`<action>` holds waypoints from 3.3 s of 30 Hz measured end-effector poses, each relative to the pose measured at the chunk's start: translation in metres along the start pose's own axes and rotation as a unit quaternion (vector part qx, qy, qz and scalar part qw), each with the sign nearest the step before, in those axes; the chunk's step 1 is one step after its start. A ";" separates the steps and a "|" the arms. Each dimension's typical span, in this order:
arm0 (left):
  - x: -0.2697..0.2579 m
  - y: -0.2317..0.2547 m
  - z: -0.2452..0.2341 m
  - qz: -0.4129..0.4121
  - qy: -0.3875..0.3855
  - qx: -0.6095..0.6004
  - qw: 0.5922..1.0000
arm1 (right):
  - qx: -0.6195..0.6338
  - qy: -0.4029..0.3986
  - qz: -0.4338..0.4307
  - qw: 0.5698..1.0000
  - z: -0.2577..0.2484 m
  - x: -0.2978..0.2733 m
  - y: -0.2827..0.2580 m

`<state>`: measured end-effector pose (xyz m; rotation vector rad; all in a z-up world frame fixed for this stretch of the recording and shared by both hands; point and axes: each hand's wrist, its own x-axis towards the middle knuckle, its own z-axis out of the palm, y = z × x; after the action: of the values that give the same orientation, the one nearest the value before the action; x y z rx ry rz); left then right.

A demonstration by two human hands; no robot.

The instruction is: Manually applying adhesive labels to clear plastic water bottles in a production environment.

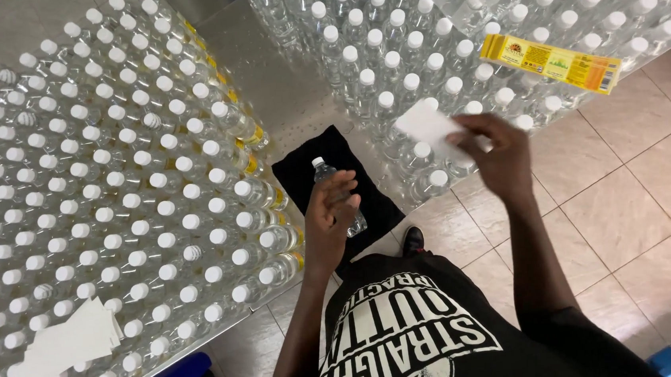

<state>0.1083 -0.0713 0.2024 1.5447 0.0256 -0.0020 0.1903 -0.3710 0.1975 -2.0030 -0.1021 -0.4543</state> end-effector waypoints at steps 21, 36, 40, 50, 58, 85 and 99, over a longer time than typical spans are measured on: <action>-0.017 -0.016 -0.008 0.043 0.138 -0.099 0.984 | 0.018 -0.070 -0.197 0.978 0.109 -0.084 -0.098; -0.012 -0.026 0.008 0.014 0.149 -0.158 0.976 | 0.164 -0.122 0.124 0.971 0.095 -0.083 -0.104; -0.016 -0.029 0.011 0.028 0.111 -0.109 0.987 | 0.177 -0.114 0.148 0.966 0.091 -0.084 -0.098; -0.015 -0.031 0.017 0.049 0.121 -0.066 0.989 | 0.243 -0.067 0.213 0.944 0.080 -0.078 -0.072; -0.001 -0.013 -0.008 0.094 0.269 -0.089 0.954 | 0.186 -0.190 0.227 0.937 0.060 -0.086 -0.065; -0.051 -0.017 0.000 0.082 0.007 -0.095 0.992 | 0.292 -0.047 0.177 0.939 0.105 -0.104 -0.107; -0.052 -0.031 -0.024 0.015 0.090 -0.143 0.986 | 0.233 -0.153 0.086 0.956 0.136 -0.125 -0.126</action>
<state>0.0555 -0.0486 0.1721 1.2547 0.1396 0.1593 0.0779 -0.1777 0.2056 -1.5825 -0.2052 0.0021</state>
